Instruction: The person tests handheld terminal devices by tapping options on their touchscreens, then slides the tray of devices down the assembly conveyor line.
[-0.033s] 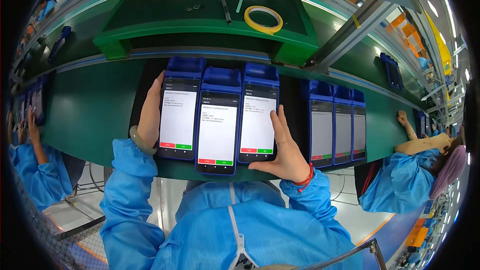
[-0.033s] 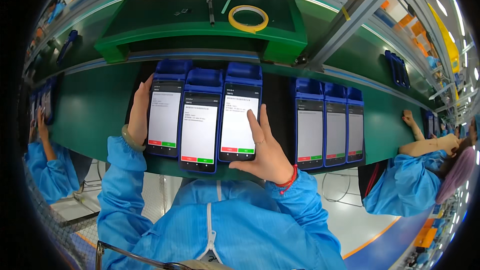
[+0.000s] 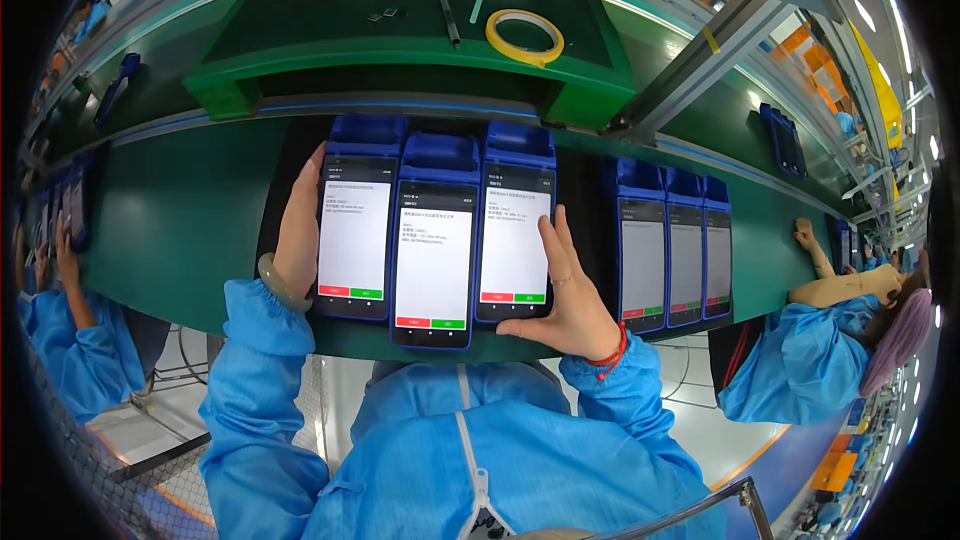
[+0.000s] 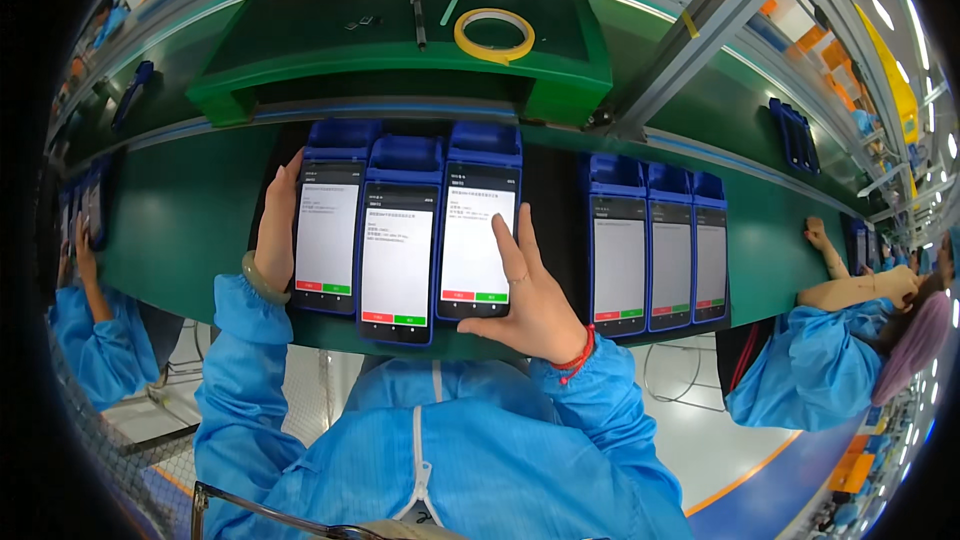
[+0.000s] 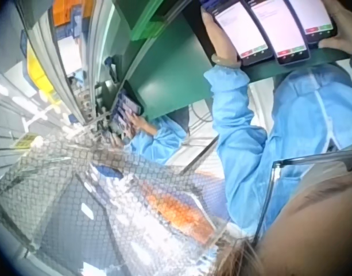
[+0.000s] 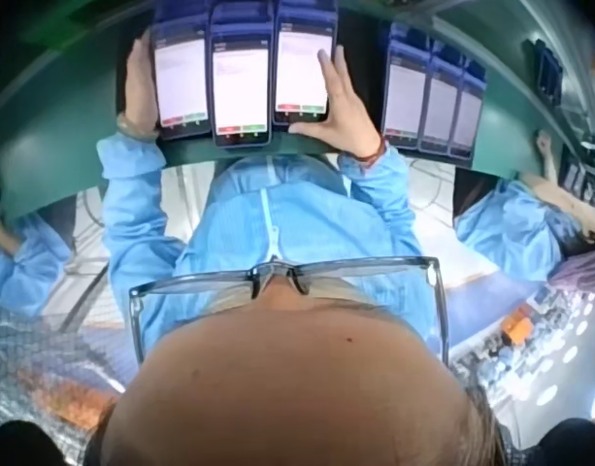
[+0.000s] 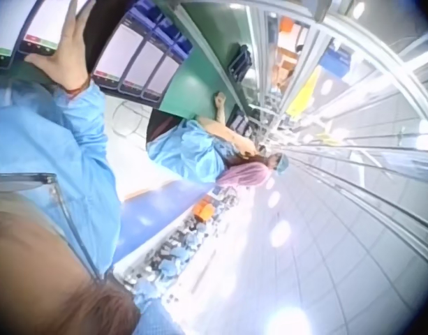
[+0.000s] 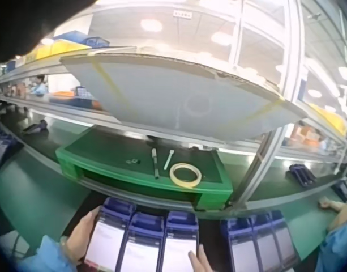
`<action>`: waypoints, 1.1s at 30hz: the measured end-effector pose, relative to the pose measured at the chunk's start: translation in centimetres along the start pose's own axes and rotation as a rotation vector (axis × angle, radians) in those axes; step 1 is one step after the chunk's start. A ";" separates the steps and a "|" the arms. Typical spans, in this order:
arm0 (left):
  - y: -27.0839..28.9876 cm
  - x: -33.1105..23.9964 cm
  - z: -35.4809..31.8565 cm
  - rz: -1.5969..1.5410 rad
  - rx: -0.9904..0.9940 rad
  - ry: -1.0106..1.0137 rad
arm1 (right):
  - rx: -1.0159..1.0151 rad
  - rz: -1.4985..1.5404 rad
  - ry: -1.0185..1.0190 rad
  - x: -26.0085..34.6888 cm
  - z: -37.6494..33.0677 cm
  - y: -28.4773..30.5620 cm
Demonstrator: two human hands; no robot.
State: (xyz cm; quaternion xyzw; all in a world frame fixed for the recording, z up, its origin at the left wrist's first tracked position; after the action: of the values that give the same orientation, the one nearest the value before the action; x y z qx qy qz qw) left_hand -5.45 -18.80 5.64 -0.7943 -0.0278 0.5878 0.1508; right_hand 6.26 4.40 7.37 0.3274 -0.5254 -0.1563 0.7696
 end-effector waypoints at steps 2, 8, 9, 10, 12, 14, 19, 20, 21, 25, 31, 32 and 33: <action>0.0 0.3 -0.3 -0.007 0.007 -0.022 | 0.011 -0.033 0.079 0.6 0.9 0.6; 1.3 -0.1 -0.8 0.130 -0.099 -0.130 | -0.097 -0.038 0.078 0.8 0.1 0.5; 1.4 -0.2 -0.7 0.145 -0.101 -0.143 | -0.141 -0.048 0.102 1.0 -0.2 0.8; 1.7 -0.5 -0.7 0.155 -0.143 -0.126 | -0.186 -0.060 0.126 1.2 -0.6 1.1; 4.8 -1.9 -0.5 0.330 -0.305 -0.305 | -0.292 0.087 -0.014 -0.2 -1.6 1.4; 4.6 -4.6 -1.5 1.101 -0.572 -0.594 | -0.427 -0.016 -0.034 -0.6 -2.6 2.1; 7.7 -2.5 -1.6 1.269 -0.483 -0.369 | -0.300 -0.229 -0.012 0.9 -2.2 2.0; 8.4 -2.9 -1.3 1.210 -0.447 -0.382 | -0.314 -0.213 -0.042 0.4 -2.4 2.0; 11.8 -1.9 0.1 0.777 -0.347 -0.332 | -0.315 -0.204 -0.044 0.4 -2.3 1.9; 13.5 -1.9 2.2 1.000 -0.452 -0.419 | -0.311 -0.179 -0.063 0.0 -2.1 2.0; 10.3 -4.4 1.4 1.064 -0.507 -0.357 | -0.280 -0.284 -0.081 -1.4 -2.2 1.6; 10.7 -4.0 1.5 1.066 -0.526 -0.234 | -0.246 -0.402 -0.060 -1.3 -2.0 1.3; 11.4 -3.8 1.8 1.066 -0.531 -0.241 | -0.235 -0.471 -0.068 -1.5 -1.9 1.3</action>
State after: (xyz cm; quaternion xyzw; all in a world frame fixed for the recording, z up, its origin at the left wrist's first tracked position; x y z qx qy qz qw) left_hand -9.78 -30.09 5.59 -0.6373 0.2111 0.6411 -0.3719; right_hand 7.29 6.85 6.73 0.3435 -0.4384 -0.4021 0.7267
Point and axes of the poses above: each hand's wrist, its own z-axis towards the middle knuckle, its own y-axis out of the back of the hand, x = y × z, the point moved 10 cm from there along z, towards the middle knuckle, and after that the axes turned 10 degrees about y, right-handed, at the moved point
